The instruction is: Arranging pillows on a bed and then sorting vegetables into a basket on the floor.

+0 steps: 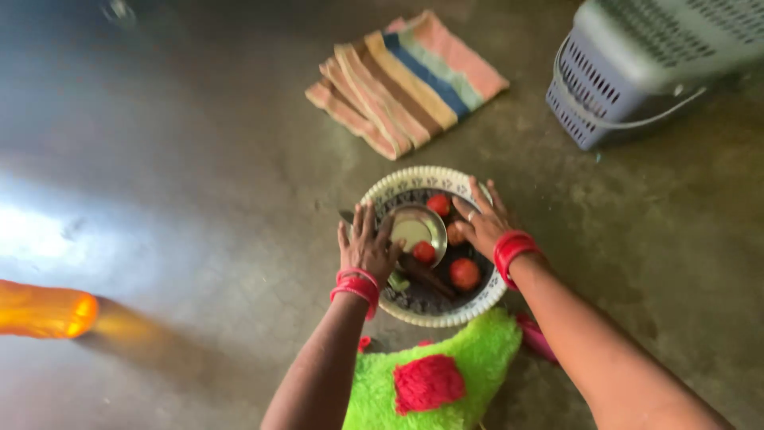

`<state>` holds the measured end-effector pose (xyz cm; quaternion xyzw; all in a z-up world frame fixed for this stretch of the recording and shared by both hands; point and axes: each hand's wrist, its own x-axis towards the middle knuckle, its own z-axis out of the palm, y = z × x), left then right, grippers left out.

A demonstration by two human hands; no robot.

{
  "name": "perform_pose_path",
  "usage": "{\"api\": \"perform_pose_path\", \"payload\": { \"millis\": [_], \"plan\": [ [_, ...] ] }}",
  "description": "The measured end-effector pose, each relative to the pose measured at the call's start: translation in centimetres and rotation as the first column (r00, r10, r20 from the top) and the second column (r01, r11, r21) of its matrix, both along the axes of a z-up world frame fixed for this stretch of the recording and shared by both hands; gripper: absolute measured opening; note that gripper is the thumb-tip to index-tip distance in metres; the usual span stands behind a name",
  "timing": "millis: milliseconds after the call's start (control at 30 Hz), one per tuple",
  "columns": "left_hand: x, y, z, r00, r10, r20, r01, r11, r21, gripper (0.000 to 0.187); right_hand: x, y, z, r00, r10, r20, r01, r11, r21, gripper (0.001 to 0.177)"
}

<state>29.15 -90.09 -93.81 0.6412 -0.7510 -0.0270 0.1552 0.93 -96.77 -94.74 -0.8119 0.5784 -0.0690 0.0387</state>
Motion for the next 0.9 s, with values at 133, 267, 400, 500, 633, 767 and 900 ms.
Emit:
{"api": "perform_pose_path", "payload": {
  "millis": [133, 267, 400, 500, 633, 767, 900],
  "plan": [
    [0.1, -0.6, 1.1, 0.988, -0.099, 0.119, 0.075, 0.979, 0.189, 0.068, 0.4, 2.4, 3.6, 0.929, 0.013, -0.370, 0.093, 0.959, 0.267, 0.064],
    [0.5, 1.5, 1.5, 0.976, -0.169, 0.137, 0.135, 0.964, 0.228, 0.072, -0.9, 3.4, 3.4, 0.873, 0.058, -0.484, 0.090, 0.957, 0.277, 0.075],
    [0.8, 2.8, -0.8, 0.933, 0.075, -0.353, -0.105, 0.992, -0.066, 0.095, -3.4, 3.8, -3.1, 0.864, -0.066, 0.500, 0.111, 0.992, -0.060, 0.076],
    [0.0, 1.9, -1.5, 0.729, 0.025, -0.684, -0.221, 0.955, -0.200, 0.106, -3.4, 3.7, -1.0, 0.696, -0.295, 0.655, 0.229, 0.955, 0.187, 0.088],
    [-1.5, 3.2, 0.0, 0.424, 0.073, -0.903, -0.427, 0.895, -0.128, 0.106, -3.1, 4.2, -3.1, 0.555, -0.430, 0.712, 0.312, 0.901, 0.300, 0.075],
    [0.5, 1.1, -5.9, 0.197, 0.126, -0.972, -0.376, 0.926, 0.044, 0.083, -4.5, 2.1, -8.3, 0.255, -0.282, 0.925, 0.114, 0.959, 0.261, 0.075],
    [0.9, 0.6, -7.3, -0.203, 0.293, -0.934, -0.044, 0.950, 0.308, 0.054, -4.5, 2.2, -9.1, 0.174, -0.327, 0.929, 0.106, 0.944, 0.313, 0.072]
  ]
}}
